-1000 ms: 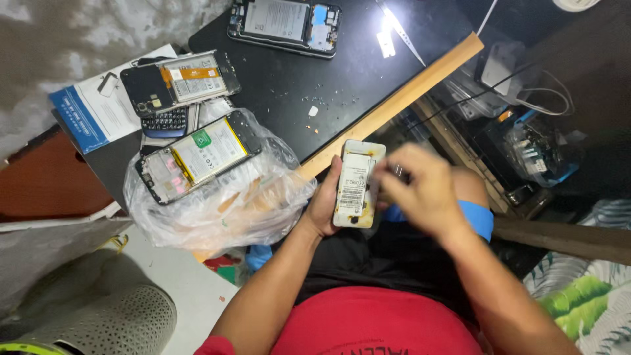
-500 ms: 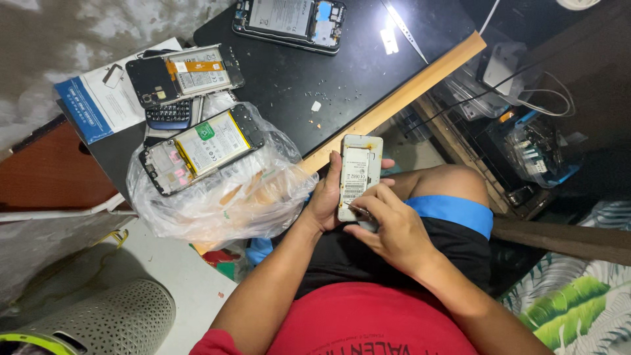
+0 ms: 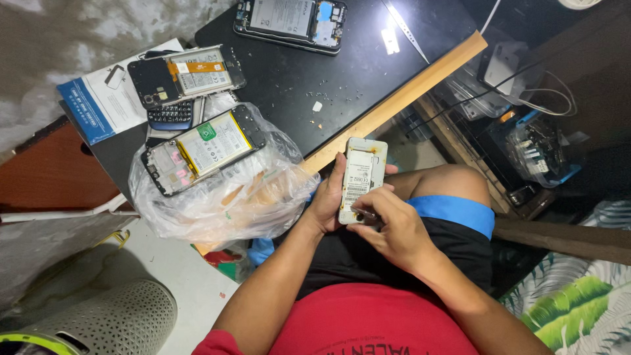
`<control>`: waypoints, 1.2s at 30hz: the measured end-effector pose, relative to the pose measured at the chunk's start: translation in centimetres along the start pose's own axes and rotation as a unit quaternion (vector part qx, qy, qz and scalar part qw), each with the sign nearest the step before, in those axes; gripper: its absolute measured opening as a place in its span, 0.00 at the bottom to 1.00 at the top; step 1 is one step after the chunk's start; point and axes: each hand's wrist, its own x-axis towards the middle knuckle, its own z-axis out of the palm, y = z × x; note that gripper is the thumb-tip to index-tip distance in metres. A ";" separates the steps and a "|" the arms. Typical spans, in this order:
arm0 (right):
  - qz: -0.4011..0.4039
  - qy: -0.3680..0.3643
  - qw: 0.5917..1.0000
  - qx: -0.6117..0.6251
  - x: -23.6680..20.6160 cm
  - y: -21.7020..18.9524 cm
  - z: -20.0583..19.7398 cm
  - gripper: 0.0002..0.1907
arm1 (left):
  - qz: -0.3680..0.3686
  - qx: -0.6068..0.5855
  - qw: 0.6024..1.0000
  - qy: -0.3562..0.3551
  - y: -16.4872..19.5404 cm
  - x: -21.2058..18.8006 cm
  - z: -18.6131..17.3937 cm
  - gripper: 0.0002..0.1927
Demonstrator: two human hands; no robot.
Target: The person uses a small metal tool to pry and separate the back cover of a white smartphone. They carefully work along the edges of the device to loosen the casing while holding the phone in their left hand.
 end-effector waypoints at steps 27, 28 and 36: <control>-0.024 0.065 0.995 -0.074 -0.6 -3.1 -4.3 0.10 | -0.005 0.017 1.000 0.010 -0.6 0.0 -0.9 0.49; -0.034 0.066 0.995 -0.073 -0.6 -3.1 -4.3 0.10 | -0.008 0.014 1.000 0.010 -0.6 -0.1 -0.8 0.49; -0.053 0.062 0.994 -0.075 -0.1 -3.1 -4.0 0.10 | -0.016 0.007 0.999 0.029 -0.2 -0.2 -0.3 0.50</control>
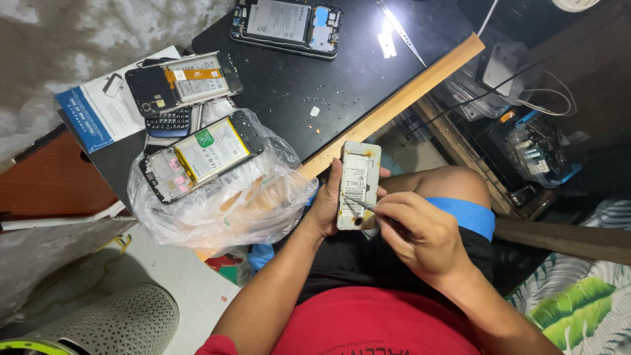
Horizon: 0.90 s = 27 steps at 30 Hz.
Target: The person uses a small metal tool to pry and separate the back cover of a white smartphone. They carefully work along the edges of the device to loosen the casing while holding the phone in their left hand.
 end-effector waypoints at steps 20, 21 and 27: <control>-0.110 -0.051 0.991 -0.060 2.2 -1.7 -1.6 0.13 | -0.001 0.030 1.000 0.002 0.0 -0.1 0.1 0.51; -0.124 -0.054 0.989 -0.059 2.5 -1.8 -1.7 0.13 | -0.002 0.030 1.000 0.002 0.1 -0.1 0.1 0.51; -0.086 -0.022 0.993 -0.074 3.4 -1.9 -1.1 0.09 | 0.005 0.023 1.000 -0.014 0.2 -0.2 0.1 0.51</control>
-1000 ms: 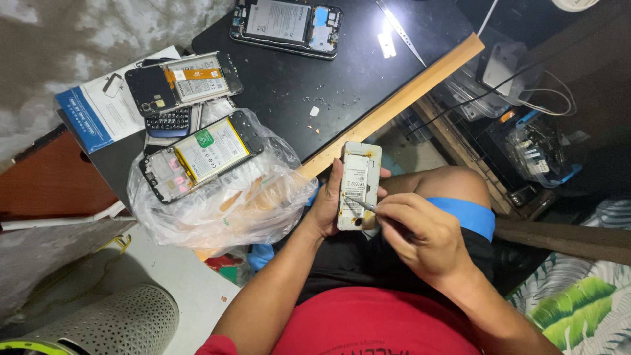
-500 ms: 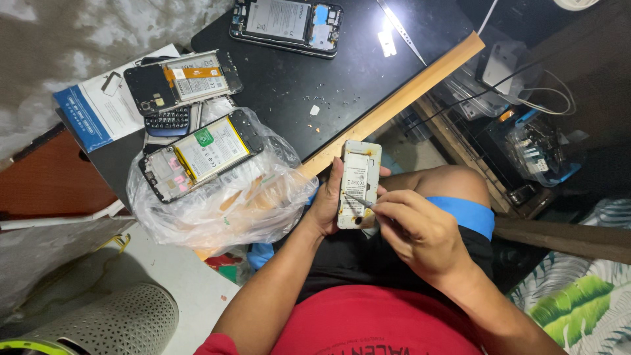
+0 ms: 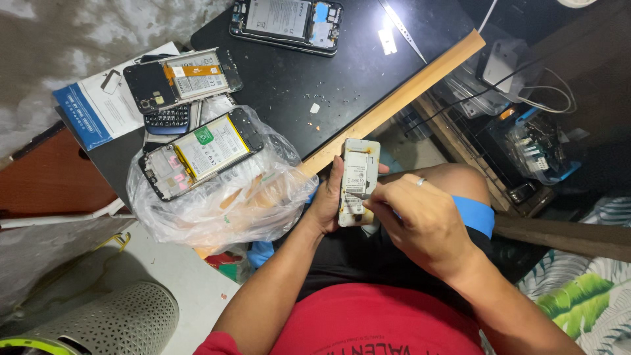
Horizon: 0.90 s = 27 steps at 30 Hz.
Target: The person uses a small metal tool to pry and separate the back cover of a white smartphone. They carefully work along the edges of the device to loosen the casing while holding the phone in their left hand.
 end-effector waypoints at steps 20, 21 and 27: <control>0.038 -0.070 0.996 -0.045 -1.0 1.2 0.8 0.06 | 0.009 0.013 1.000 0.024 -0.7 0.1 -0.7 0.50; 0.001 -0.082 0.996 -0.035 -0.8 1.3 0.7 0.06 | 0.007 0.008 1.000 0.019 -0.6 0.0 -0.8 0.50; 0.007 -0.041 0.999 -0.008 -0.2 1.2 -0.2 0.18 | -0.005 -0.022 1.000 0.016 -0.4 0.2 -0.3 0.49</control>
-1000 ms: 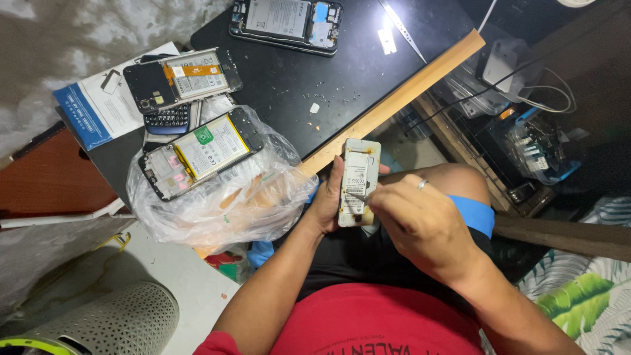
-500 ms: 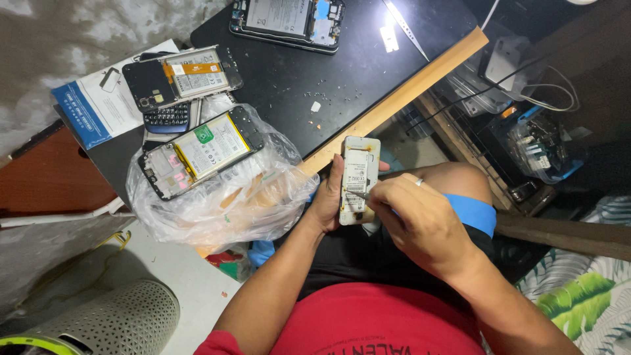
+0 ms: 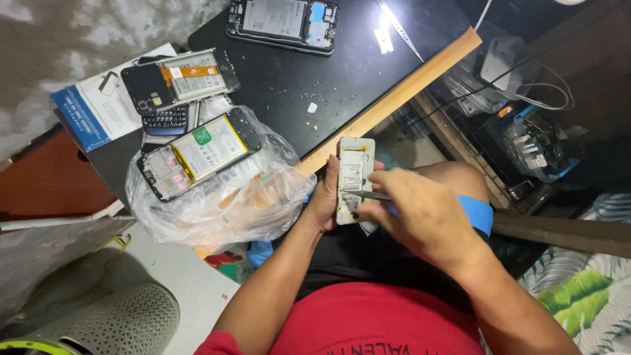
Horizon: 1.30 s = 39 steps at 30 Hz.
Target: The person uses a small metal tool to pry and separate the back cover of a white smartphone. They carefully work along the edges of the device to loosen the casing while holding the phone in their left hand.
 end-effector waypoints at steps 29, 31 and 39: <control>0.027 -0.004 1.000 0.009 -0.3 -0.3 -0.3 0.13 | -0.007 0.034 0.999 0.002 0.3 -0.1 0.6 0.49; 0.034 -0.007 0.999 0.014 -0.3 -0.4 -0.3 0.13 | -0.010 0.035 0.999 0.011 0.2 0.0 0.4 0.49; -0.013 0.008 0.998 0.059 0.0 -0.5 -0.5 0.15 | -0.010 0.039 0.999 0.019 -0.1 0.2 -0.1 0.49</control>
